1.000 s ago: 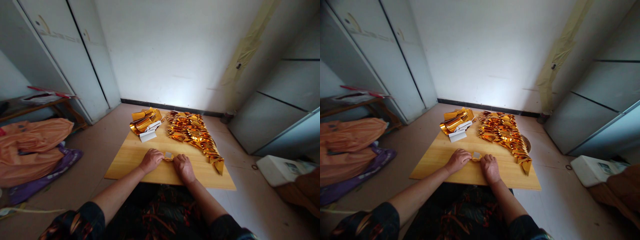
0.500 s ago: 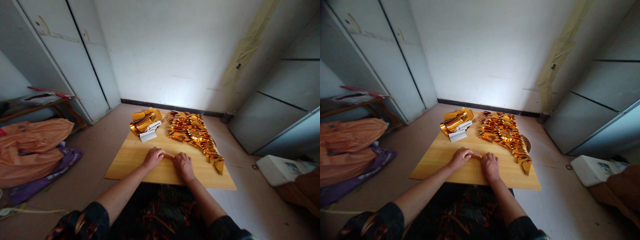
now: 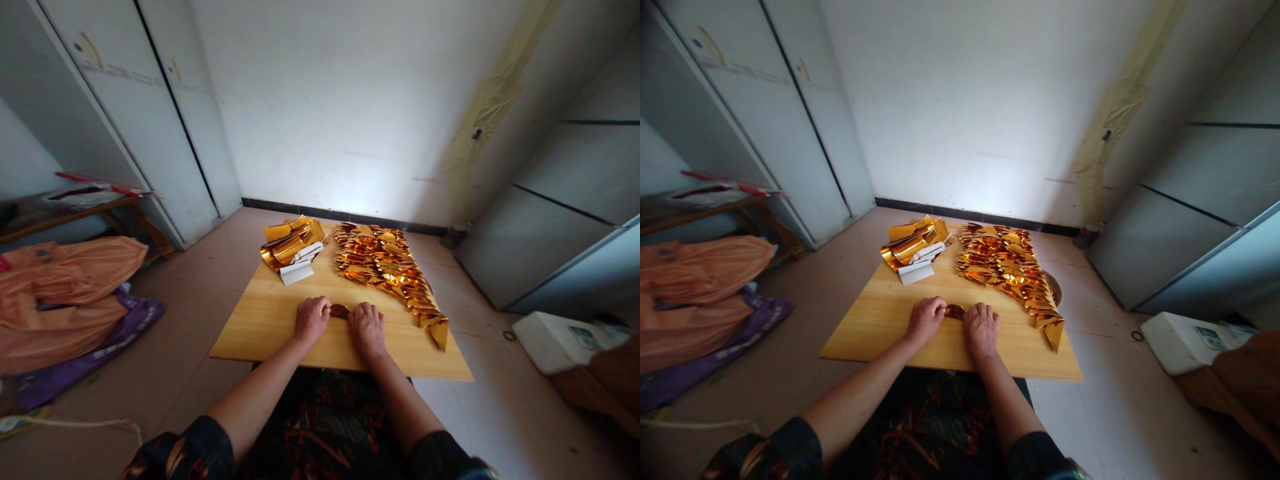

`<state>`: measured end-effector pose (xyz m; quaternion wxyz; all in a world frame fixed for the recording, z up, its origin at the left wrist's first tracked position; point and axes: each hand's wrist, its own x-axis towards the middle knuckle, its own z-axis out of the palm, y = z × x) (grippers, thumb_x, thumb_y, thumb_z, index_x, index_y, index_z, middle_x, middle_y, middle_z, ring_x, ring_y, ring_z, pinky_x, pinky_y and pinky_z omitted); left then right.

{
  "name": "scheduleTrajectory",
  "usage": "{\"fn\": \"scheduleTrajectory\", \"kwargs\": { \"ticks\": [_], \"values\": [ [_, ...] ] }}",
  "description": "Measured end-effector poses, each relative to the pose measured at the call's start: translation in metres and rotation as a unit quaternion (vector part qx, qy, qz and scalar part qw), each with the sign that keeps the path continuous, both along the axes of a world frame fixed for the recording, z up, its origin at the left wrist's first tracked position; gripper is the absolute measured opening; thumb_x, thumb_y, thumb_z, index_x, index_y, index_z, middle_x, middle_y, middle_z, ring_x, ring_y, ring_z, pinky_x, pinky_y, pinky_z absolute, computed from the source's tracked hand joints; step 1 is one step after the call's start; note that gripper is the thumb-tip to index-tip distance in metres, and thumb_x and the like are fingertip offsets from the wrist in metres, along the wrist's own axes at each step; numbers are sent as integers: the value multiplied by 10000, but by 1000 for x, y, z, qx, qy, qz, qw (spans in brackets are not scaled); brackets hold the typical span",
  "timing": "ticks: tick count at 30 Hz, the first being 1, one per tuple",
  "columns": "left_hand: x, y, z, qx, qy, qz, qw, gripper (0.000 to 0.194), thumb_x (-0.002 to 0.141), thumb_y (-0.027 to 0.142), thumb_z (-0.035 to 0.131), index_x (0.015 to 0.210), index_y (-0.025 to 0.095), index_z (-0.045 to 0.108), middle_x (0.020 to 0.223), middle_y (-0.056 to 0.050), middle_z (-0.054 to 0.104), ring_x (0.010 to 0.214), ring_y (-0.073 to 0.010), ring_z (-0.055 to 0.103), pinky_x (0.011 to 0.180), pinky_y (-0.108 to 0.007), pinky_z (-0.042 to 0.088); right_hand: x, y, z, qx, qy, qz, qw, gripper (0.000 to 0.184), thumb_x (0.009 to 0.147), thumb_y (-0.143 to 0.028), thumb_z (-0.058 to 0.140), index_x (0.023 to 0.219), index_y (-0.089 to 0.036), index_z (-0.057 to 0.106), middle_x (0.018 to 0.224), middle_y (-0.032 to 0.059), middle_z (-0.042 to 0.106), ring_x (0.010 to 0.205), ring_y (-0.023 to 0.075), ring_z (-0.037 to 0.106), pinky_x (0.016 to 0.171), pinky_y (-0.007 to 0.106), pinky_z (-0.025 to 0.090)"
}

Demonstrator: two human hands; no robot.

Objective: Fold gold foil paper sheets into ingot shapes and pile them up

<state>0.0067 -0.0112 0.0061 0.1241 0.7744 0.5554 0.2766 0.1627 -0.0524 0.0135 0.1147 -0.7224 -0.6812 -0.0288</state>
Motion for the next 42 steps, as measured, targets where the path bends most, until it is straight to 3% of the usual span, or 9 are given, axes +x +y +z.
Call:
{"fn": "scheduleTrajectory", "kwargs": {
  "ticks": [8, 16, 26, 42],
  "values": [
    [3, -5, 7, -20, 30, 24, 999, 126, 819, 144, 506, 850, 215, 605, 848, -8, 666, 842, -165, 575, 757, -275, 362, 3, 4, -6, 26, -14, 9, 1000, 200, 923, -311, 451, 909, -186, 606, 1018, 77, 591, 965, 218, 473, 794, 343, 312],
    [6, -7, 12, -47, 36, 57, 997, 128, 809, 137, 520, 875, 223, 587, 863, 0, 668, 832, -159, 575, 724, -268, 348, 6, 7, 0, 1, -24, 15, 1000, 218, 924, -341, 446, 911, -192, 605, 1025, 78, 578, 974, 216, 462, 787, 339, 305],
    [10, -10, 13, -29, 78, 68, 994, 130, 846, 181, 470, 874, 221, 591, 831, -26, 636, 821, -178, 570, 702, -272, 341, 6, 11, 5, -5, -24, 10, 1000, 247, 915, -363, 458, 896, -181, 623, 1004, 84, 583, 977, 220, 456, 799, 345, 306],
    [13, -7, 17, -37, 140, 64, 987, 161, 854, 183, 464, 927, 247, 592, 824, -39, 597, 815, -187, 540, 677, -275, 358, 9, 23, 24, -102, -15, 17, 995, 270, 873, -388, 502, 913, -183, 673, 1039, 115, 590, 1022, 246, 470, 794, 363, 347]
  ]
}}
